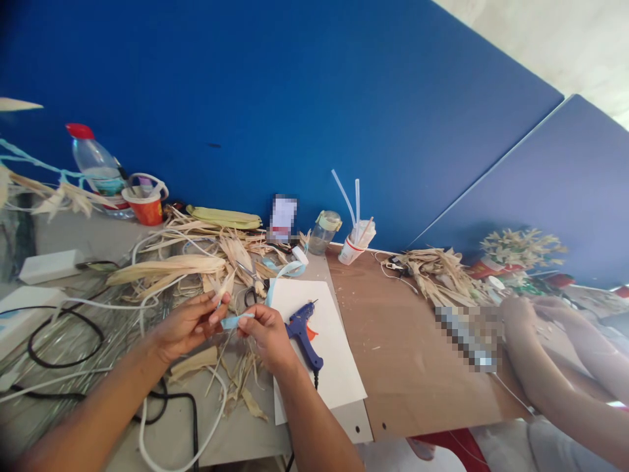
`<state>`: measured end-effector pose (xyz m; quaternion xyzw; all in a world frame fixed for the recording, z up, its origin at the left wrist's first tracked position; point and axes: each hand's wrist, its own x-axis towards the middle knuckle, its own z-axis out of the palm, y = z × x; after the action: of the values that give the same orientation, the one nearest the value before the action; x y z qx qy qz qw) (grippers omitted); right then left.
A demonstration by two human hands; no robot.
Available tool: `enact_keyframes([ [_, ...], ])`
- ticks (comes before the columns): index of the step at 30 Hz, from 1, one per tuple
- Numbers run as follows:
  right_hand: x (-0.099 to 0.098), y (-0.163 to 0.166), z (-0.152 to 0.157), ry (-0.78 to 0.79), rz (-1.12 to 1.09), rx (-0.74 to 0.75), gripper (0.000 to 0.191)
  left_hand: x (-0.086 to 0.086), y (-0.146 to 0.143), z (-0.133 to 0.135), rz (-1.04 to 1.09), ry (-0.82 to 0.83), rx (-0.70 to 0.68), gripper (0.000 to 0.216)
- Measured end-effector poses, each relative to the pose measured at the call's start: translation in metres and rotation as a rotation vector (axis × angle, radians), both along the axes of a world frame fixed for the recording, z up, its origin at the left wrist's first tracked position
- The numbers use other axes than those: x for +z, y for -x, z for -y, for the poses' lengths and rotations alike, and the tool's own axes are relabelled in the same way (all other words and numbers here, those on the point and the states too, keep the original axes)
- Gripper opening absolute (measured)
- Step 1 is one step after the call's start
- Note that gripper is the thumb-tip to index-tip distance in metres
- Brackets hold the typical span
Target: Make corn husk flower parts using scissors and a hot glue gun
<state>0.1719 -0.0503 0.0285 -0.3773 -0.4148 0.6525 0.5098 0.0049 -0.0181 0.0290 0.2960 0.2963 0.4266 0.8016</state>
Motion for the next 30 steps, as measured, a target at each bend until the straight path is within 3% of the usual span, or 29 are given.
enact_keyframes([
  [12,0.0096,0.0030,-0.0009,-0.058,0.163,-0.081,0.029,0.0072,0.0005,0.0003,0.218,0.021,0.093,0.018],
  [18,0.0062,0.0016,-0.0019,-0.064,0.161,-0.087,0.028,0.0052,-0.0028,0.0018,0.048,0.036,0.138,0.003],
  [25,0.0081,0.0018,-0.0008,-0.055,0.135,-0.085,0.027,0.0001,-0.0010,0.0025,-0.164,-0.065,-0.022,0.021],
  [30,0.0076,0.0016,0.0002,-0.076,0.191,-0.101,0.023,-0.0022,-0.0018,0.0025,-0.366,-0.215,-0.023,0.031],
])
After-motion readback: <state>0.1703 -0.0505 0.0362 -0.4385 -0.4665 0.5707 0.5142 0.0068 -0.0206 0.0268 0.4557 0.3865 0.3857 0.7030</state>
